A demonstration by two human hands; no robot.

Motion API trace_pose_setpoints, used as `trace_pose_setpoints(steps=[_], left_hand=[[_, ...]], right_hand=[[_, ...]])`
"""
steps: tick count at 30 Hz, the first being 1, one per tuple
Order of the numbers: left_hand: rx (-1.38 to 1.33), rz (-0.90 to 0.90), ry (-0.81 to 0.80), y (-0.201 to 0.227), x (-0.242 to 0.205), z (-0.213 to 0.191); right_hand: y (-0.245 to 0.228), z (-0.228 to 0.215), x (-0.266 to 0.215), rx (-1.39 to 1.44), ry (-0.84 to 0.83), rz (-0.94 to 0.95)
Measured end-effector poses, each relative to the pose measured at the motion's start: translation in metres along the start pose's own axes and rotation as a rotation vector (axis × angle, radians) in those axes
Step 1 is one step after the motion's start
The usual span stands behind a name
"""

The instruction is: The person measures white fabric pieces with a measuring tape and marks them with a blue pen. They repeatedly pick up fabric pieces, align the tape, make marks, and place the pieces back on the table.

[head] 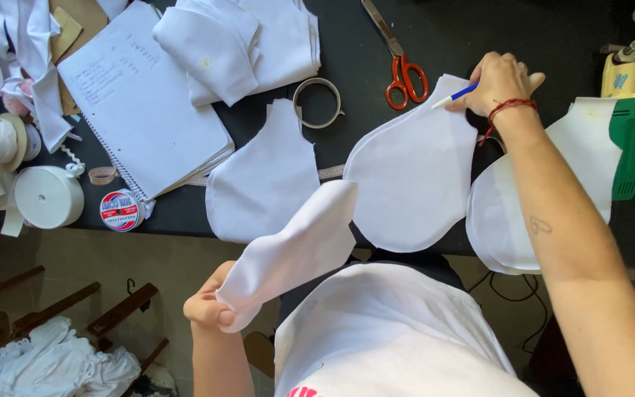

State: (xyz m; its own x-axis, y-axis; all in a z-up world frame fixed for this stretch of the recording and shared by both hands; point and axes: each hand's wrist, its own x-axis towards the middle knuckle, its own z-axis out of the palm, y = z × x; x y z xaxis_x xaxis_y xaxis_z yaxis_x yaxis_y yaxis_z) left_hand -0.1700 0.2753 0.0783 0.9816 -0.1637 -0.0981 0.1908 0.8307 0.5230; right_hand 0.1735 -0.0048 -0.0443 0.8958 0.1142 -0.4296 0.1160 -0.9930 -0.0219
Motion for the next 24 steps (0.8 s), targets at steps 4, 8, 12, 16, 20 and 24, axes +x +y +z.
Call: trace_pose_setpoints(steps=[4, 8, 12, 16, 20, 24], left_hand=[[0.103, 0.043, -0.120, 0.016, 0.025, 0.026], [0.218, 0.037, -0.347, 0.025, 0.037, 0.040], [0.008, 0.075, -0.407, 0.008, 0.019, -0.005], [-0.031, 0.114, -0.375, 0.015, 0.012, 0.002], [-0.051, 0.186, -0.238, 0.005, -0.017, -0.026], [-0.037, 0.197, 0.146, 0.003, -0.057, -0.078]], right_hand=[[-0.025, -0.045, -0.039, 0.339, 0.165, -0.150], [-0.080, -0.057, -0.133, 1.103, -0.437, -0.615], [-0.122, -0.051, -0.177, 1.258, -1.056, -0.729], [-0.137, -0.044, -0.186, 1.450, -1.217, -0.647], [-0.141, -0.044, -0.191, 1.579, -0.870, -0.713], [-0.159, -0.063, -0.197, 1.413, -0.338, -0.969]])
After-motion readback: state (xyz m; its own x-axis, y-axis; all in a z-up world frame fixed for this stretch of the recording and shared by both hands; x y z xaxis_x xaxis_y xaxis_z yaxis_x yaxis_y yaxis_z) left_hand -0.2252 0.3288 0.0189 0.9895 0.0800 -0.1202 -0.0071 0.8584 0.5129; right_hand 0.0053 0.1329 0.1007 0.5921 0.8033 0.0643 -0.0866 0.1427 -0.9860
